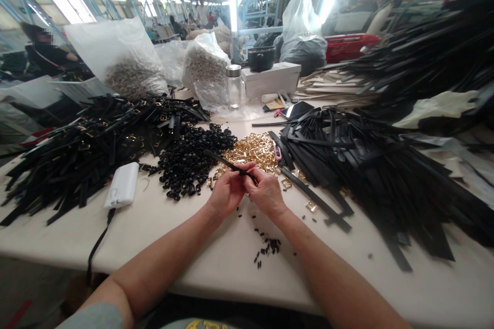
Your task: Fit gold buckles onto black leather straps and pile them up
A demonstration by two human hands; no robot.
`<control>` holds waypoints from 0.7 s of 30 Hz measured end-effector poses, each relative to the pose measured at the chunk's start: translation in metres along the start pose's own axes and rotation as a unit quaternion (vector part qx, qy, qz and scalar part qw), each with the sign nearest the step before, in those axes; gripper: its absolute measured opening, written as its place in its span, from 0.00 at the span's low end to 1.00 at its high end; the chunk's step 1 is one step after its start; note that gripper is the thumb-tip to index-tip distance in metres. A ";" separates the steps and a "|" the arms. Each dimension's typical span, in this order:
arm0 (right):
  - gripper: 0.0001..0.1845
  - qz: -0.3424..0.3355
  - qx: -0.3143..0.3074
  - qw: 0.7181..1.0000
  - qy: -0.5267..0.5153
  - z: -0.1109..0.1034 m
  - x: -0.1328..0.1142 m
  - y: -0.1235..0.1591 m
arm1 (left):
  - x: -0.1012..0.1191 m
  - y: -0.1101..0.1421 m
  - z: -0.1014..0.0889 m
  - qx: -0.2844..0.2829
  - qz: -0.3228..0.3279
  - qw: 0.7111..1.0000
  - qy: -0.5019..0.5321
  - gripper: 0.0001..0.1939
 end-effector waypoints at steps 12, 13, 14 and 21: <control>0.11 -0.015 0.020 0.999 0.044 0.006 0.001 0.002 | -0.006 0.002 0.001 0.009 0.023 1.000 -0.007 0.07; 0.11 -0.019 0.022 0.999 0.037 0.006 0.002 0.003 | -0.006 0.002 0.000 0.013 0.022 1.000 -0.013 0.07; 0.11 -0.022 0.022 0.999 0.018 0.006 0.002 0.003 | -0.005 0.003 0.000 0.016 0.019 1.000 -0.019 0.07; 0.17 0.128 -0.144 0.908 -0.372 0.004 0.006 0.000 | 0.004 0.006 0.005 -0.038 -0.044 0.998 -0.016 0.16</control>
Point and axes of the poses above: each hand's wrist, its own y-axis away from the middle knuckle, its own z-axis out of the palm, x = y × z, the point moved 1 cm from there along -y, towards the middle knuckle, and after that the axes turned 6 degrees about x, right-handed, at the moved point
